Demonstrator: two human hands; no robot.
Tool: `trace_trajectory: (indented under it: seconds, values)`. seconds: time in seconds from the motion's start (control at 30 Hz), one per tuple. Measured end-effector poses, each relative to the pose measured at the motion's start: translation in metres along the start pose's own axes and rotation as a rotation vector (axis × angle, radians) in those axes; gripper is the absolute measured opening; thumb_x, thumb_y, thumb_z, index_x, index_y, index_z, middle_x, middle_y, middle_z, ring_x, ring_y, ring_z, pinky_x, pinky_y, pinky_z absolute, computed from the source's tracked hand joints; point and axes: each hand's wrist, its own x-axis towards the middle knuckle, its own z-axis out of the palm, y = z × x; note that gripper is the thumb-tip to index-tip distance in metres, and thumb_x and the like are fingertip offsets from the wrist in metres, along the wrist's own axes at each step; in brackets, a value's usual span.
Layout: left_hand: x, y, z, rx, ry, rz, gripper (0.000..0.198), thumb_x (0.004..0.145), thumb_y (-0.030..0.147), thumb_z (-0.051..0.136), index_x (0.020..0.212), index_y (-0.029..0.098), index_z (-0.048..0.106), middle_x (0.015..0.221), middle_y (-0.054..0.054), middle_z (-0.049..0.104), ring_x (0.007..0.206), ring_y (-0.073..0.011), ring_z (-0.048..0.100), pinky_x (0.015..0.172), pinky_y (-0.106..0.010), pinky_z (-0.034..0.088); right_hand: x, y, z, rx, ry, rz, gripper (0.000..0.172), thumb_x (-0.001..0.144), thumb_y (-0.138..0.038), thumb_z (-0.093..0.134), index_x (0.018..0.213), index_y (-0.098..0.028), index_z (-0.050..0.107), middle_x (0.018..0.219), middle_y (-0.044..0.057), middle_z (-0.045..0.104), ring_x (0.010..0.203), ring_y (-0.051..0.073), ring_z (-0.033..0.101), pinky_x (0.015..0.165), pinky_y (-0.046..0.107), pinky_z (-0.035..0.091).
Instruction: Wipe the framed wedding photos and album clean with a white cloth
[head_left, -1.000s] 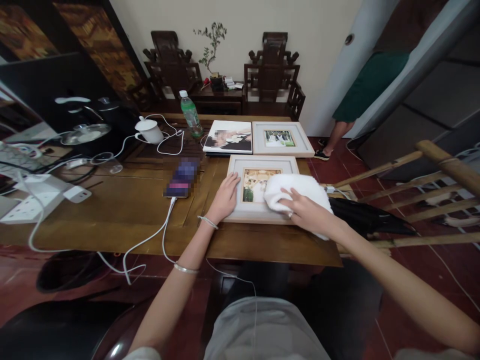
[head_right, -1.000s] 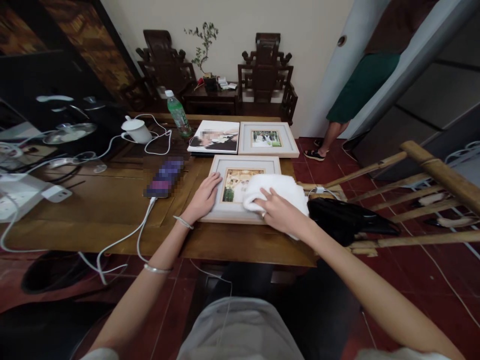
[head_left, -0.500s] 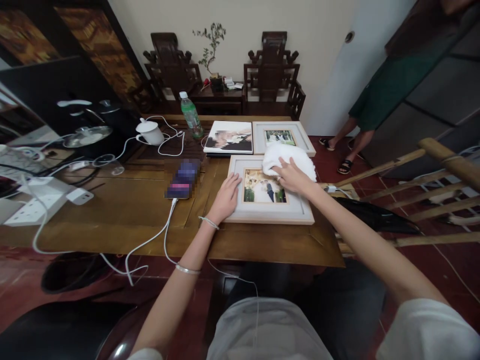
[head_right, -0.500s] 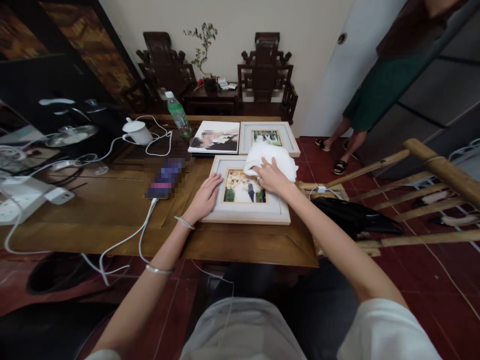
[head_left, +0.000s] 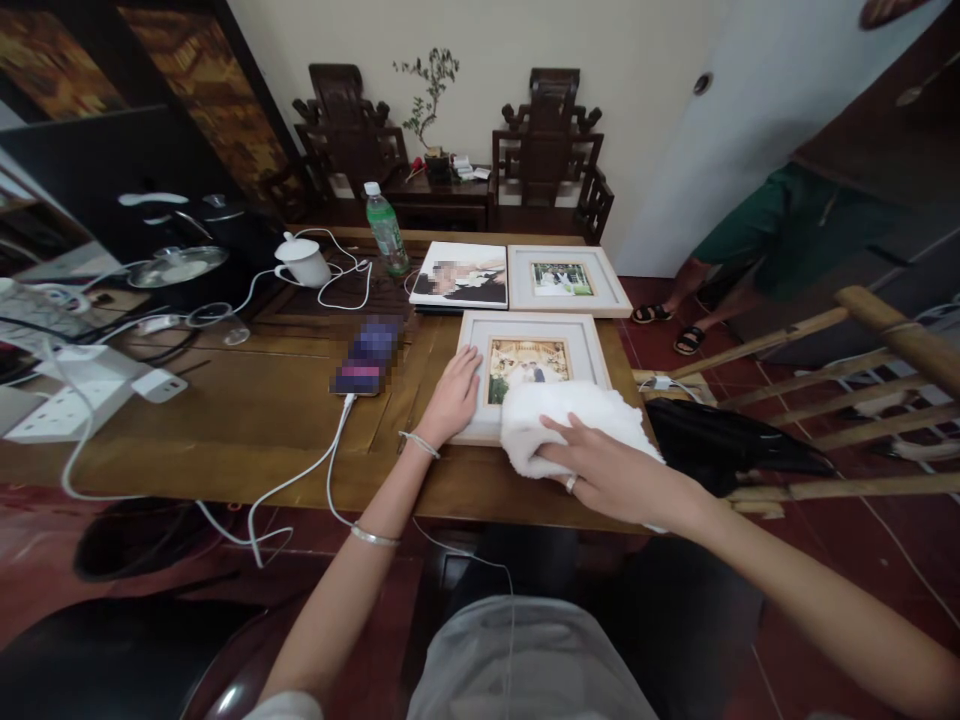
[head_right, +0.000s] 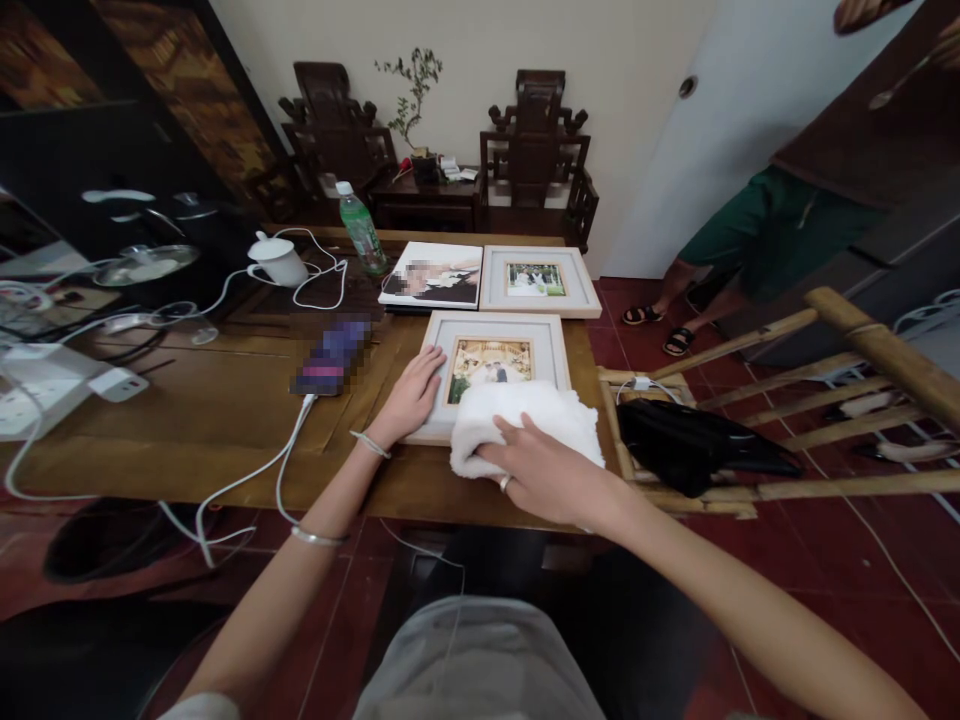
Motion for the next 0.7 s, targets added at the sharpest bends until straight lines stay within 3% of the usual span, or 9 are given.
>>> trace_trajectory:
  seconds: [0.1,0.2,0.3,0.43,0.53,0.7]
  values:
    - [0.0,-0.001,0.0,-0.015,-0.004,0.007,0.04,0.093,0.025,0.033,0.127,0.012,0.05,0.139,-0.015,0.047,0.136,-0.0245,0.034,0.113,-0.048,0.028,0.018,0.015,0.012,-0.008,0.072,-0.04,0.054,0.074,0.0,0.041,0.124,-0.017,0.053,0.134,0.014,0.051,0.138,0.024,0.026,0.11,0.048,0.025]
    - [0.0,-0.003,0.0,-0.032,-0.011,0.011,0.04,0.093,0.026,0.033,0.128,0.014,0.049,0.14,-0.013,0.047,0.136,-0.0242,0.033,0.113,-0.049,0.027,0.044,0.047,0.012,-0.089,0.142,-0.006,0.049,0.077,-0.001,0.042,0.122,-0.014,0.054,0.133,0.017,0.052,0.137,0.026,0.029,0.11,0.051,0.025]
    - [0.0,-0.003,0.0,-0.034,-0.019,0.0,0.04,0.094,0.027,0.033,0.127,0.012,0.05,0.139,-0.015,0.047,0.136,-0.025,0.033,0.113,-0.049,0.027,0.07,0.083,-0.002,-0.226,0.244,0.055,0.05,0.076,0.002,0.043,0.123,-0.014,0.054,0.144,0.017,0.04,0.137,0.031,0.028,0.108,0.057,0.025]
    - [0.0,-0.002,-0.001,-0.032,-0.022,-0.001,0.041,0.095,0.028,0.032,0.127,0.009,0.05,0.139,-0.017,0.046,0.137,-0.0245,0.033,0.114,-0.046,0.026,0.098,0.117,-0.023,-0.339,0.377,0.066,0.059,0.072,0.012,0.033,0.115,-0.018,0.06,0.154,0.004,0.022,0.141,0.034,0.007,0.105,0.067,0.02]
    - [0.0,-0.002,-0.001,-0.021,-0.021,0.008,0.041,0.095,0.028,0.033,0.127,0.01,0.05,0.139,-0.016,0.047,0.137,-0.0241,0.033,0.114,-0.046,0.027,0.112,0.126,-0.022,-0.392,0.377,0.056,0.059,0.072,0.013,0.031,0.11,-0.019,0.063,0.154,-0.001,0.022,0.141,0.037,0.0,0.103,0.074,0.014]
    - [0.0,-0.003,-0.001,-0.019,-0.023,0.008,0.041,0.095,0.028,0.033,0.127,0.009,0.05,0.139,-0.016,0.047,0.136,-0.0247,0.033,0.113,-0.047,0.027,0.111,0.114,-0.001,-0.377,0.248,0.09,0.061,0.068,0.013,0.033,0.11,-0.018,0.064,0.152,0.001,0.029,0.139,0.042,0.008,0.097,0.077,0.02]
